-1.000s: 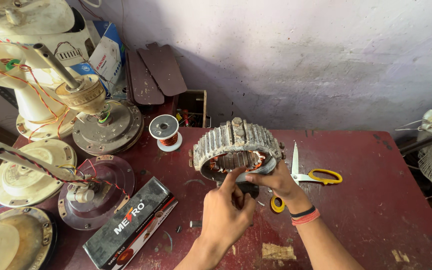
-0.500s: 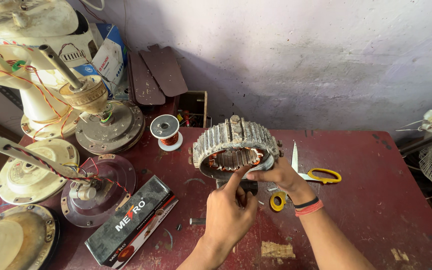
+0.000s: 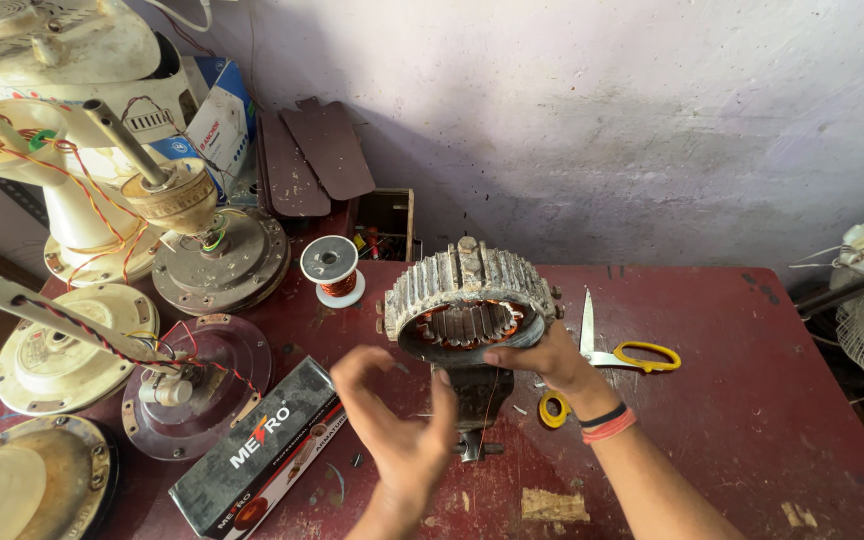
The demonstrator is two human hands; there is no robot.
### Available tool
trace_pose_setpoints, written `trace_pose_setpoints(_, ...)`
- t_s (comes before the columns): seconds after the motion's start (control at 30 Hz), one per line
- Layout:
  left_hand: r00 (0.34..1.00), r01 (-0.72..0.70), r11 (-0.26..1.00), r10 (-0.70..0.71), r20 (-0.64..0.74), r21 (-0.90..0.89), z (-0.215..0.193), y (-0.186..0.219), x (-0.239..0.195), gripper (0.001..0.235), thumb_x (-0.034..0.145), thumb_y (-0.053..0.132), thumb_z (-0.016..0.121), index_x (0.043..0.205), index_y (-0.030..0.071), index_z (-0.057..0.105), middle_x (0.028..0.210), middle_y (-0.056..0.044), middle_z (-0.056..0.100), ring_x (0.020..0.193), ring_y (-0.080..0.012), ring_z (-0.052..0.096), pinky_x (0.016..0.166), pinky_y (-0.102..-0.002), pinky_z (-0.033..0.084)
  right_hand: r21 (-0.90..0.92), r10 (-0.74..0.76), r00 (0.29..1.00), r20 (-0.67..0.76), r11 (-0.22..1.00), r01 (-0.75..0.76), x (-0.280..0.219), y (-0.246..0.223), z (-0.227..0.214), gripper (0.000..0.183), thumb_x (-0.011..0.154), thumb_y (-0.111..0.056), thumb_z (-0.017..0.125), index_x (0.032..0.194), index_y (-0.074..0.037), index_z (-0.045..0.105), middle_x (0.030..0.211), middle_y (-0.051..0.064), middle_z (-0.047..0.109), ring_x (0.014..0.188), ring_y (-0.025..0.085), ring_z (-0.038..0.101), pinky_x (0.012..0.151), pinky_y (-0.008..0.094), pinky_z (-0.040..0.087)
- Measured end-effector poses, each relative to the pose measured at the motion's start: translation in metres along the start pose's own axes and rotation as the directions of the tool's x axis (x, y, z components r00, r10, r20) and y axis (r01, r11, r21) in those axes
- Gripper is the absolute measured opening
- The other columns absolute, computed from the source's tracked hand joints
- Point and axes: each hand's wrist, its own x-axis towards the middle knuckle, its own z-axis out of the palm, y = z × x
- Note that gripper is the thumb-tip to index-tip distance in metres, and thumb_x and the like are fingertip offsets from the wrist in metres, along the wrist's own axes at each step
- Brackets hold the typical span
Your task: The person works on a motor armature clamped in a vise, using a screwdriver to adjust copper windings and inserting a thin wire into the slots. They rotate the armature to access different sections and continue the winding process.
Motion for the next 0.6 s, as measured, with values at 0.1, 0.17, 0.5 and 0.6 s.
trace_pose_setpoints(0.1, 0.950, 0.253, 0.967, -0.243, 0.196, -0.028, -0.004, -0.022, 0.028, 0.094, 0.067, 0.010, 0.087, 0.142, 0.001, 0.031, 0.133, -0.021, 0.047, 0.130, -0.0276, 0.048, 0.119, -0.048, 0.037, -0.186, -0.099, 0.992, -0.082, 0.979, 0.082, 0.001, 0.007, 0.004, 0.058, 0.072, -0.027, 0.090, 0.121, -0.004, 0.070, 0.118, 0.009, 0.074, 0.112, 0.023, 0.068, 0.099, 0.038, 0.053)
trace_pose_setpoints(0.17, 0.879, 0.354, 0.927, -0.285, 0.382, -0.123, -0.005, -0.035, 0.044, 0.107, 0.063, 0.007, 0.091, 0.148, 0.003, 0.027, 0.142, -0.022, 0.044, 0.137, -0.0309, 0.043, 0.118, -0.049, 0.033, -0.183, -0.102, 0.991, -0.090, 0.980, 0.084, 0.001, 0.011, 0.003, 0.053, 0.076, -0.029, 0.086, 0.119, -0.004, 0.071, 0.114, 0.009, 0.075, 0.107, 0.022, 0.068, 0.095, 0.037, 0.054)
trace_pose_setpoints(0.5, 0.646, 0.646, 0.685, -0.258, 0.718, -0.335, 0.025, -0.066, 0.042, 0.055, 0.071, 0.003, 0.090, 0.121, -0.002, 0.066, 0.113, -0.013, 0.074, 0.105, -0.0216, 0.069, 0.093, -0.038, 0.058, -0.167, -0.129, 0.981, -0.144, 0.980, 0.105, -0.001, 0.026, -0.003, 0.049, 0.076, -0.019, 0.080, 0.120, -0.001, 0.066, 0.111, 0.007, 0.072, 0.101, 0.019, 0.065, 0.090, 0.035, 0.054)
trace_pose_setpoints(0.6, 0.645, 0.631, 0.705, -0.245, 0.724, -0.324, 0.026, -0.069, 0.041, 0.045, 0.072, 0.005, 0.088, 0.113, -0.002, 0.070, 0.107, -0.011, 0.077, 0.096, -0.0196, 0.073, 0.088, -0.036, 0.061, -0.251, -0.171, 0.976, -0.132, 0.959, 0.134, -0.001, 0.027, -0.005, 0.044, 0.077, -0.014, 0.080, 0.118, -0.001, 0.068, 0.111, 0.006, 0.074, 0.100, 0.018, 0.068, 0.089, 0.034, 0.056)
